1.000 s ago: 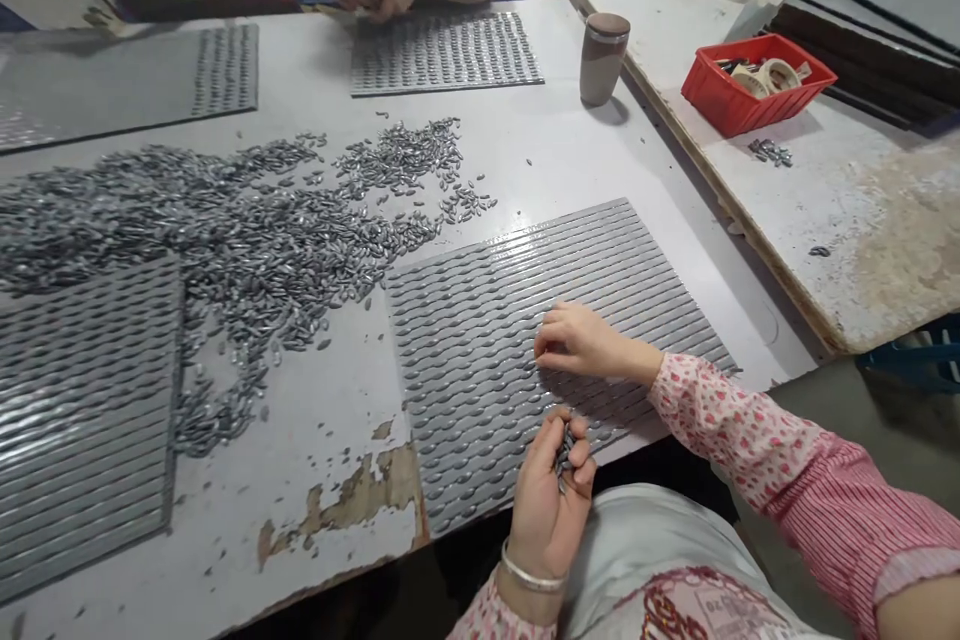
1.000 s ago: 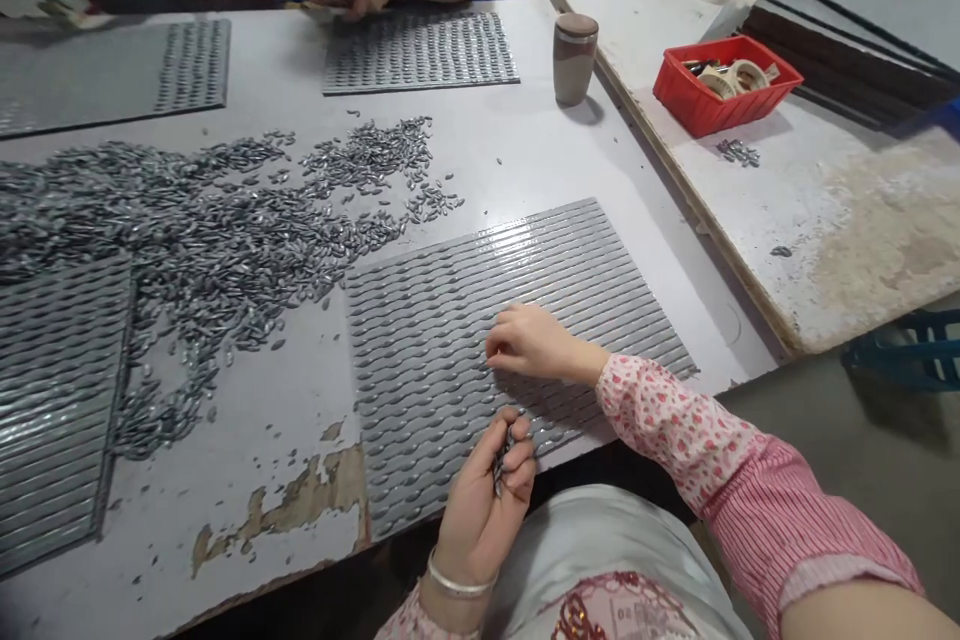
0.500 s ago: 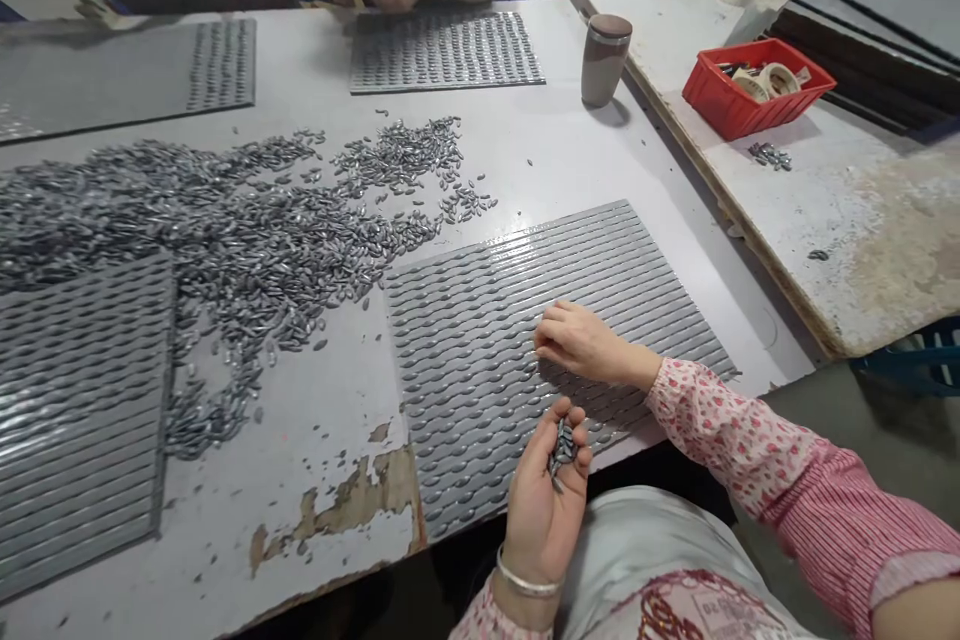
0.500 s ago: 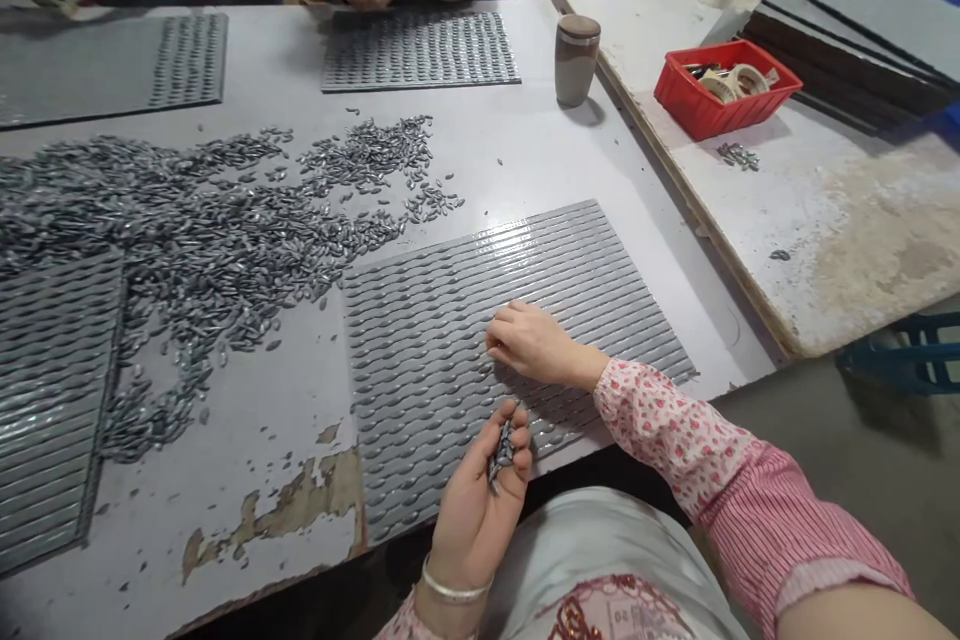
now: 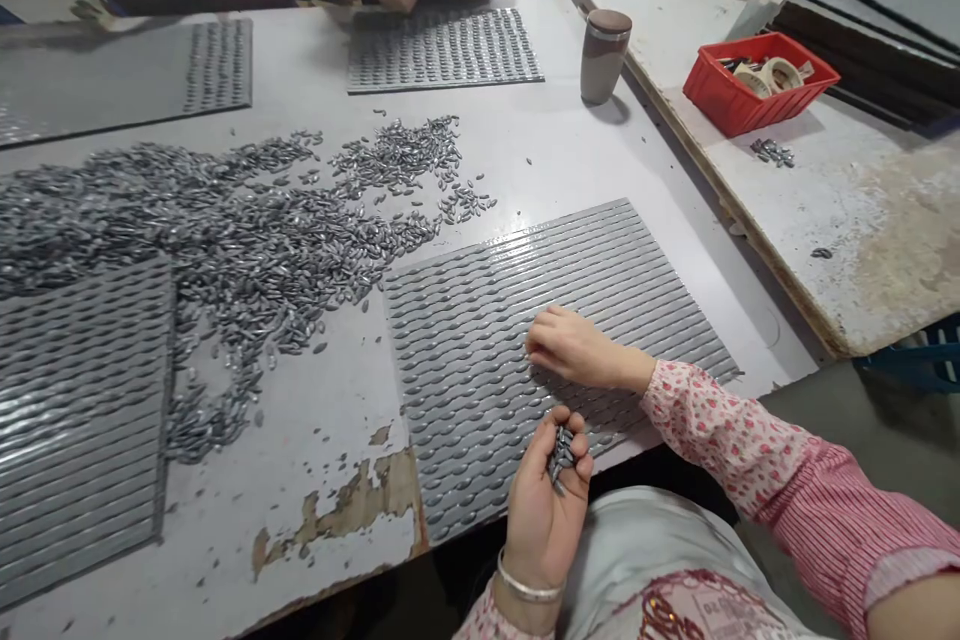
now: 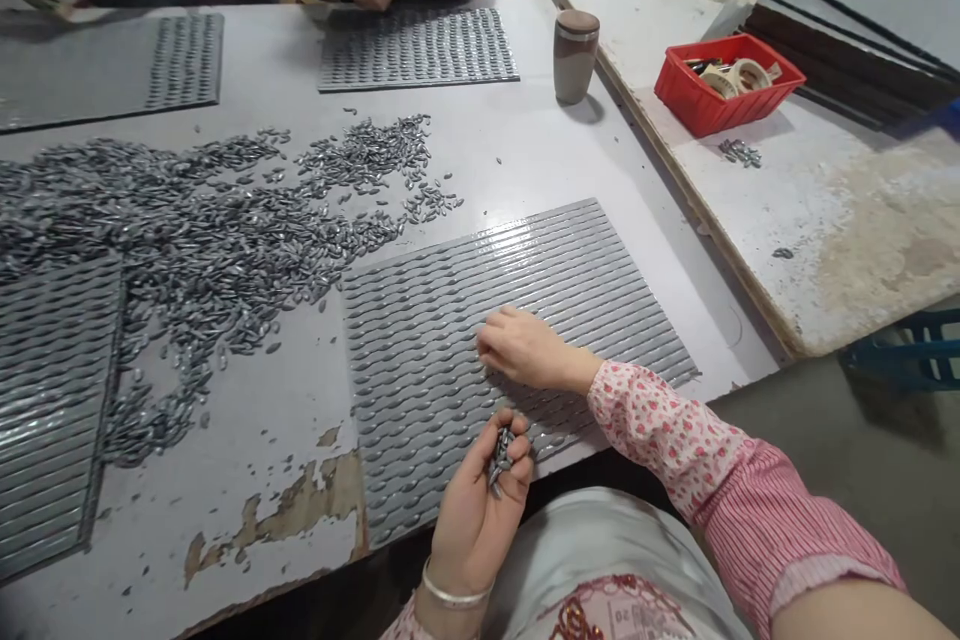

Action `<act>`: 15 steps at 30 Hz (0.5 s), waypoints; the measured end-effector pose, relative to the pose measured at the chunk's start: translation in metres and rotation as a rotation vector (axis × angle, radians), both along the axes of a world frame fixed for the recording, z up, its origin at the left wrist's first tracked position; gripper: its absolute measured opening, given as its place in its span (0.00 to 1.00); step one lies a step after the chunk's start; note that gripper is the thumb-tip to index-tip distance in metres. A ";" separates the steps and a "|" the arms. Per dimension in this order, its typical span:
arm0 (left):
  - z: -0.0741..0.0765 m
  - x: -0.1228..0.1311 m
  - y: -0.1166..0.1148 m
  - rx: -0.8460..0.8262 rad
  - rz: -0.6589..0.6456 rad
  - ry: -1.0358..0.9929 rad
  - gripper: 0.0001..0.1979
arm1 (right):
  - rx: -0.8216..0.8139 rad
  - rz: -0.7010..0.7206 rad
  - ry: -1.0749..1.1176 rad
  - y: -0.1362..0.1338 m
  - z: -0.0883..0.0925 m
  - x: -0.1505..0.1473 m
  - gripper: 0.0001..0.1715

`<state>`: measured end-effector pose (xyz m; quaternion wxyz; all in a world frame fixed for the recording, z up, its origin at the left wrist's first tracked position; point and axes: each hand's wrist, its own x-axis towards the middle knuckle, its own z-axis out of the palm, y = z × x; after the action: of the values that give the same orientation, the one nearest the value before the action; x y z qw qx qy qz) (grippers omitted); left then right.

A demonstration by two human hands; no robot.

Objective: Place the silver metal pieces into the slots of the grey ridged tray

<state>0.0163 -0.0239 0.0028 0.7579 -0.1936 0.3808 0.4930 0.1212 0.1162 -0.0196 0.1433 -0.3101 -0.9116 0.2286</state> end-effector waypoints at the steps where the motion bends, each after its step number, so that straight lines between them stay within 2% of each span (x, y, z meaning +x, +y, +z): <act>1: 0.001 0.000 0.000 0.005 -0.005 0.013 0.07 | -0.056 -0.036 0.083 0.005 0.002 0.006 0.05; 5: 0.002 -0.002 0.001 0.008 -0.017 0.028 0.07 | -0.228 -0.276 0.321 0.029 0.002 0.037 0.07; 8: 0.000 -0.001 0.001 0.000 -0.035 0.019 0.05 | -0.277 -0.409 0.319 0.042 -0.003 0.055 0.08; 13: -0.002 0.004 0.003 -0.013 -0.054 0.086 0.05 | -0.354 -0.466 0.297 0.044 -0.011 0.056 0.03; 15: -0.003 0.005 0.004 0.003 -0.052 0.136 0.04 | -0.315 -0.486 0.280 0.041 -0.014 0.050 0.03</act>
<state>0.0217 -0.0200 -0.0004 0.7431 -0.1487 0.4353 0.4860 0.1708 0.1573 -0.0332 0.2679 -0.5028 -0.7356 0.3664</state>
